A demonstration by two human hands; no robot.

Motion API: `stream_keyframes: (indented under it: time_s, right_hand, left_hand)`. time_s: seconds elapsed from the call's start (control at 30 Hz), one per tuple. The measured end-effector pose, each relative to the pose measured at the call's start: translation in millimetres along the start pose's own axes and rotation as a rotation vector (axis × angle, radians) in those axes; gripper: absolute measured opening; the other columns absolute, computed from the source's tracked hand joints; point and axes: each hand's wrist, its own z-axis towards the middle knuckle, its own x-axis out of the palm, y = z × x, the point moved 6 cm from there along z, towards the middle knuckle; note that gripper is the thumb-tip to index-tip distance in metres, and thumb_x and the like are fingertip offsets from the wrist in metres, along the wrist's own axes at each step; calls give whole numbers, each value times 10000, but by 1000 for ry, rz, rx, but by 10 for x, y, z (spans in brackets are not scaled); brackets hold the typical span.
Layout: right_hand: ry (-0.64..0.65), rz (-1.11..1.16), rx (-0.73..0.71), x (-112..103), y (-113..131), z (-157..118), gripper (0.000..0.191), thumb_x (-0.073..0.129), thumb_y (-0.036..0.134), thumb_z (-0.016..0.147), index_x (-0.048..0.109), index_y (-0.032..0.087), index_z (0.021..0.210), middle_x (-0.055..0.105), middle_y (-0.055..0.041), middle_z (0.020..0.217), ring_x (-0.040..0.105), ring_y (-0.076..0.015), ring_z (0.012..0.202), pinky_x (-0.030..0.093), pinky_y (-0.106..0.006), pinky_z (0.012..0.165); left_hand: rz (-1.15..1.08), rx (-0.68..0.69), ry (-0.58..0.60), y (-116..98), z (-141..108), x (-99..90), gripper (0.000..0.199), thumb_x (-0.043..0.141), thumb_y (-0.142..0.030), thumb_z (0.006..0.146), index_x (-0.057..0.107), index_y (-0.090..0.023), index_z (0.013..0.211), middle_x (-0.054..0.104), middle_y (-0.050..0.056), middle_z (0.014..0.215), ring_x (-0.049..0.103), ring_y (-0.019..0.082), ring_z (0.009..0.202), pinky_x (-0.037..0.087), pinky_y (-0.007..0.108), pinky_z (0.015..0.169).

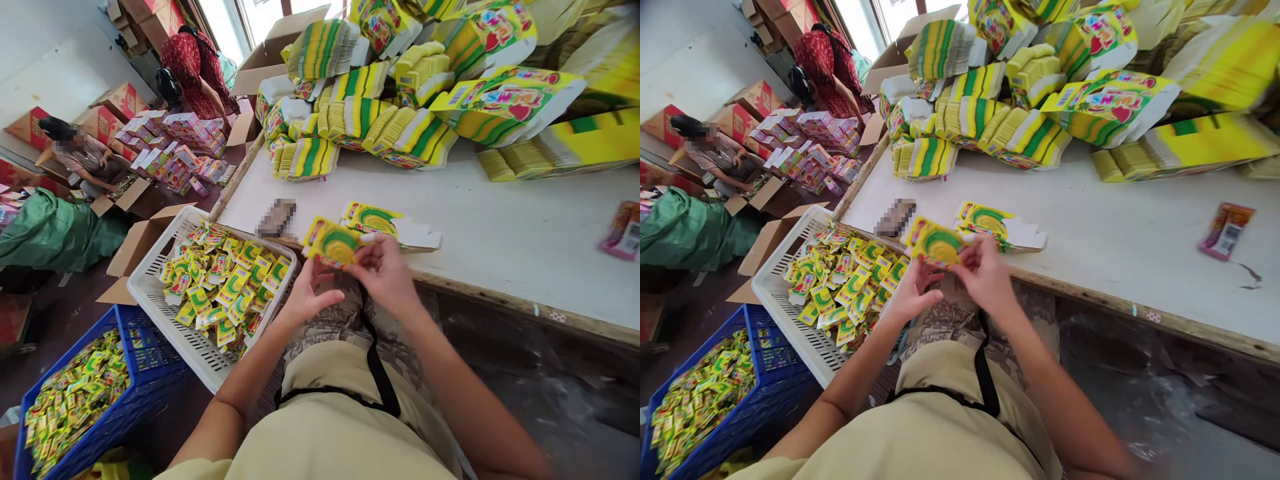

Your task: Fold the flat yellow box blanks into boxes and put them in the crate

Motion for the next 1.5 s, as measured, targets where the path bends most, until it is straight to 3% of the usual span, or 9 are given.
stream_keyframes:
  time_s: [0.13, 0.33, 0.63, 0.77, 0.97, 1.2, 1.27, 1.37, 1.5]
  right_hand:
    - [212, 237, 89, 444, 47, -267, 466, 758, 411, 765, 443, 264, 1075, 605, 14, 837, 606, -159, 715, 520, -301, 644]
    - [248, 209, 17, 591, 205, -401, 348, 662, 308, 841, 451, 254, 1113, 611, 9, 832, 592, -163, 766, 485, -311, 713]
    - [181, 341, 91, 506, 96, -398, 387, 732, 377, 785, 506, 264, 1079, 556, 30, 791, 552, -152, 727, 470, -279, 663]
    - [257, 230, 33, 579, 126, -450, 294, 720, 325, 797, 563, 249, 1034, 564, 19, 824, 534, -156, 760, 465, -289, 715]
    - [150, 253, 102, 481, 34, -359, 307, 705, 410, 797, 568, 245, 1018, 576, 16, 800, 541, -161, 718, 463, -288, 670]
    - [85, 242, 143, 352, -23, -259, 312, 720, 483, 765, 557, 225, 698, 549, 28, 641, 495, -143, 597, 437, -274, 571]
    - [76, 178, 112, 297, -31, -230, 282, 694, 465, 790, 576, 223, 708, 570, 21, 652, 513, -152, 606, 444, -282, 573]
    - [129, -91, -23, 195, 18, -193, 145, 637, 356, 857, 655, 219, 814, 645, -14, 756, 574, -186, 702, 460, -312, 644]
    - [295, -496, -247, 185, 147, -250, 134, 576, 237, 906, 706, 212, 925, 670, -67, 845, 591, -231, 820, 462, -352, 727]
  left_hand:
    - [-344, 83, -280, -104, 96, 64, 530, 539, -669, 827, 598, -228, 1114, 674, 73, 1011, 629, 242, 1057, 495, 412, 972]
    - [-258, 124, -547, -257, 79, -24, 425, 453, -663, 860, 484, -239, 856, 478, -2, 723, 552, 146, 696, 526, 298, 711]
    - [-48, 79, -451, -62, 33, -74, 503, 568, -709, 774, 523, -221, 887, 546, 13, 812, 545, 148, 737, 488, 292, 717]
    - [2, 106, -485, -141, 43, -136, 540, 673, -697, 698, 488, -220, 872, 480, -32, 737, 456, 112, 632, 430, 247, 612]
    - [21, 146, -400, -232, 58, -96, 709, 639, -824, 605, 517, -227, 967, 559, 6, 837, 500, 138, 702, 471, 264, 658]
    - [0, 54, -441, -20, 50, -137, 397, 670, -586, 790, 638, -190, 780, 642, 1, 740, 562, 148, 698, 493, 291, 713]
    - [41, 54, -396, -77, 73, -172, 390, 637, -580, 823, 656, -190, 835, 657, 12, 775, 587, 160, 725, 504, 296, 715]
    - [189, 194, -403, -375, 57, -321, 418, 565, -554, 889, 602, -221, 1139, 654, 68, 1106, 620, 208, 1009, 500, 339, 888]
    - [604, 285, -215, -700, 16, -341, 777, 691, -634, 745, 445, -232, 1363, 517, 140, 1387, 477, 308, 1310, 374, 446, 1101]
